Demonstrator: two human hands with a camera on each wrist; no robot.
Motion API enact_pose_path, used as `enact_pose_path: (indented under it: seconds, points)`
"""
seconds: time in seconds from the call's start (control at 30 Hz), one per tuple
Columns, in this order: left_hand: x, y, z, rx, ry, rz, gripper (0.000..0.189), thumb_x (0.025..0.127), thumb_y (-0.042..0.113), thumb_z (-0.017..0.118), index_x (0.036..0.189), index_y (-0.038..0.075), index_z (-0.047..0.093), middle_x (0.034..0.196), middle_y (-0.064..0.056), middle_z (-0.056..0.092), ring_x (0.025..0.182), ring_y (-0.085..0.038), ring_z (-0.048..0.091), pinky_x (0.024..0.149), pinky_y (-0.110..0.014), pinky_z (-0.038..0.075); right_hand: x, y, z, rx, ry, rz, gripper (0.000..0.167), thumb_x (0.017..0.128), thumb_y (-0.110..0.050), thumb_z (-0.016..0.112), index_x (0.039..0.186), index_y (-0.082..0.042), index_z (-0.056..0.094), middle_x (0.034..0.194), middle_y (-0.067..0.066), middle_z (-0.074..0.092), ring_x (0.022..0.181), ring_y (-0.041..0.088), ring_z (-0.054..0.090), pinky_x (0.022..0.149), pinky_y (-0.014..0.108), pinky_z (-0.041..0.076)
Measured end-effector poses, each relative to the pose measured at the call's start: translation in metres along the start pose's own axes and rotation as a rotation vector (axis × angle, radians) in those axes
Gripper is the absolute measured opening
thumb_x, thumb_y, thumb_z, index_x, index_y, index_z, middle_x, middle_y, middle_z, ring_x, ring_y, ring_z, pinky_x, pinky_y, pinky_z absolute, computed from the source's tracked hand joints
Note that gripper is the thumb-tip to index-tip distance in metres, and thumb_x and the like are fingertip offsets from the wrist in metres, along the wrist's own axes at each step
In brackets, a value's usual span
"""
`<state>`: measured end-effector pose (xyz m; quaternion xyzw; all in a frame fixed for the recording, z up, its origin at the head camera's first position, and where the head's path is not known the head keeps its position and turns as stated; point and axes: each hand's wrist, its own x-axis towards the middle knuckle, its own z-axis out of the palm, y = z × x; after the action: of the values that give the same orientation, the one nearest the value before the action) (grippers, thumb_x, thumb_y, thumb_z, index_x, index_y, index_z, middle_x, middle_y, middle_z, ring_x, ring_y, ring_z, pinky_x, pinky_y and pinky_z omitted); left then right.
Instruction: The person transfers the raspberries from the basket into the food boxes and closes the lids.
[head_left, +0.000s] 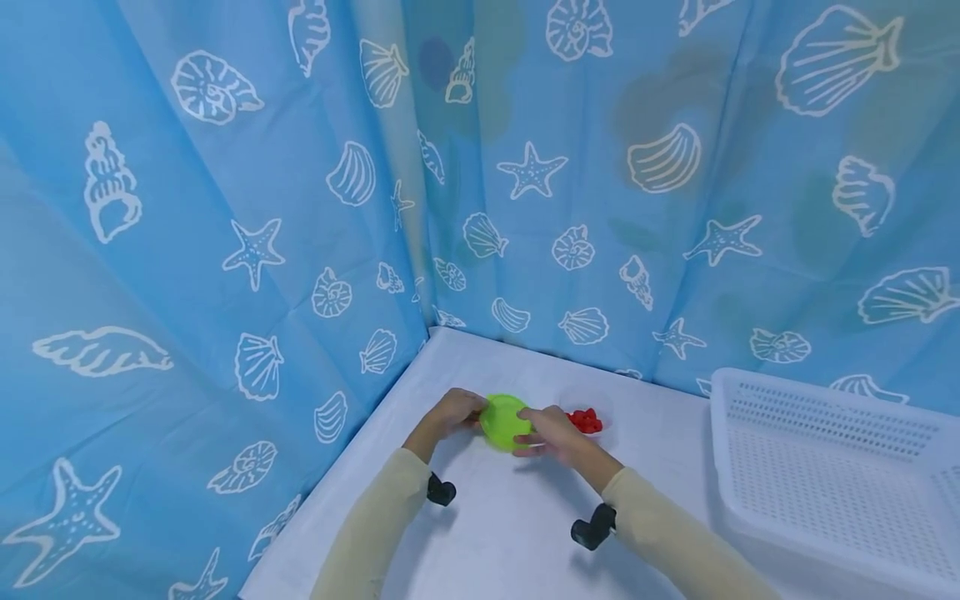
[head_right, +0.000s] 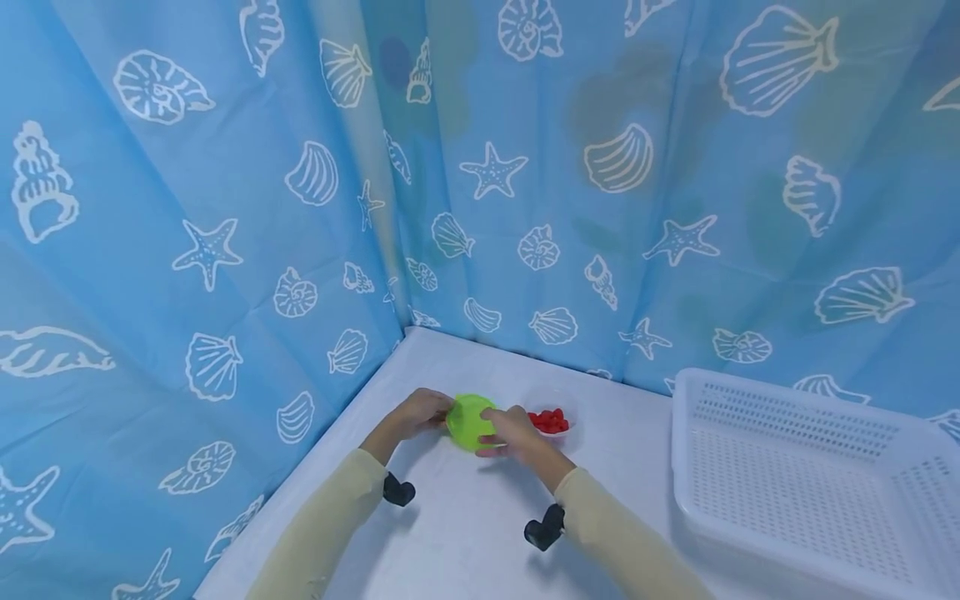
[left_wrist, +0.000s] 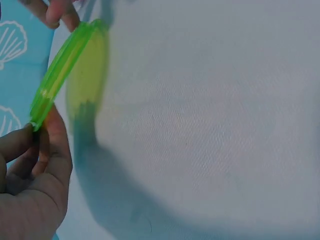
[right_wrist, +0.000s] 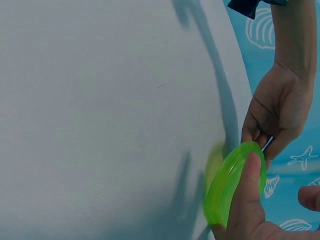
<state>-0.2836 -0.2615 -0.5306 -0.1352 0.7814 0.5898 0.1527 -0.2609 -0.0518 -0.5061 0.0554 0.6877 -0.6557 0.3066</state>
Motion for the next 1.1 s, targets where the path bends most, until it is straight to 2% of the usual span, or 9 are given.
enact_pose_path:
  seconds: [0.13,0.2,0.4,0.5,0.6,0.73,0.93,1.03,1.1]
  points:
    - [0.001,0.0,-0.004,-0.091,0.022,-0.004,0.028,0.099,0.013,0.055,0.119,-0.004,0.062,0.098,-0.012,0.062,0.077,-0.017,0.059,0.068,-0.026,0.055,-0.003,0.0,-0.005,0.028,-0.089,0.01,0.075,0.1,-0.037,0.052,0.15,0.001,0.011,0.144,0.032,0.032,0.108,0.043,0.062,0.082,0.048,0.056]
    - [0.0,0.001,-0.005,-0.132,0.017,0.009,0.029,0.099,0.014,0.054,0.121,-0.004,0.062,0.096,-0.011,0.062,0.074,-0.015,0.059,0.067,-0.024,0.054,-0.005,-0.002,-0.008,0.029,-0.11,0.001,0.069,0.102,-0.037,0.047,0.149,0.002,0.013,0.141,0.034,0.036,0.107,0.044,0.062,0.082,0.047,0.056]
    - [-0.004,0.005,-0.003,-0.212,-0.044,0.075,0.034,0.099,0.019,0.056,0.125,-0.001,0.061,0.105,-0.012,0.065,0.078,-0.014,0.063,0.083,-0.032,0.056,-0.009,-0.014,-0.018,0.05,-0.059,-0.091,0.049,0.106,-0.029,0.036,0.139,0.008,0.033,0.121,0.03,0.052,0.092,0.034,0.069,0.079,0.038,0.058]
    - [-0.008,0.008,-0.002,-0.25,-0.06,0.1,0.033,0.098,0.021,0.058,0.123,0.0,0.063,0.109,-0.013,0.065,0.082,-0.017,0.067,0.086,-0.035,0.055,-0.011,-0.02,-0.024,0.077,-0.047,-0.122,0.051,0.107,-0.03,0.034,0.138,0.01,0.037,0.119,0.028,0.052,0.09,0.032,0.07,0.079,0.037,0.057]
    - [-0.011,0.012,-0.001,-0.28,-0.059,0.133,0.032,0.097,0.022,0.061,0.121,0.001,0.065,0.11,-0.014,0.066,0.084,-0.019,0.069,0.082,-0.033,0.057,-0.015,-0.026,-0.032,0.079,-0.018,-0.135,0.054,0.106,-0.033,0.035,0.135,0.012,0.041,0.12,0.028,0.053,0.09,0.029,0.069,0.08,0.036,0.057]
    - [-0.01,0.027,0.015,-0.311,-0.03,0.174,0.031,0.096,0.021,0.064,0.119,0.0,0.066,0.106,-0.013,0.068,0.088,-0.02,0.069,0.079,-0.03,0.057,-0.019,-0.03,-0.051,0.061,0.073,-0.169,0.057,0.104,-0.039,0.042,0.133,0.01,0.046,0.124,0.025,0.055,0.092,0.025,0.07,0.082,0.032,0.056]
    - [-0.008,0.052,0.043,-0.472,-0.023,0.175,0.03,0.096,0.016,0.063,0.12,-0.001,0.066,0.107,-0.014,0.069,0.101,-0.024,0.068,0.09,-0.033,0.053,-0.024,-0.033,-0.077,0.075,0.177,-0.218,0.056,0.101,-0.041,0.05,0.141,-0.002,0.04,0.134,0.017,0.052,0.108,0.024,0.065,0.09,0.028,0.052]
    - [-0.009,0.062,0.057,-0.48,-0.032,0.163,0.028,0.097,0.018,0.062,0.117,0.0,0.067,0.109,-0.013,0.068,0.104,-0.023,0.067,0.093,-0.034,0.051,-0.028,-0.033,-0.09,0.125,0.201,-0.259,0.052,0.101,-0.033,0.052,0.141,-0.001,0.04,0.136,0.018,0.049,0.118,0.029,0.058,0.093,0.029,0.05]
    - [-0.009,0.068,0.066,-0.424,-0.022,0.164,0.025,0.095,0.019,0.065,0.114,0.003,0.069,0.109,-0.011,0.068,0.102,-0.021,0.067,0.092,-0.034,0.052,-0.031,-0.032,-0.097,0.116,0.23,-0.279,0.049,0.1,-0.026,0.056,0.14,-0.001,0.044,0.136,0.017,0.049,0.121,0.031,0.055,0.092,0.03,0.05]
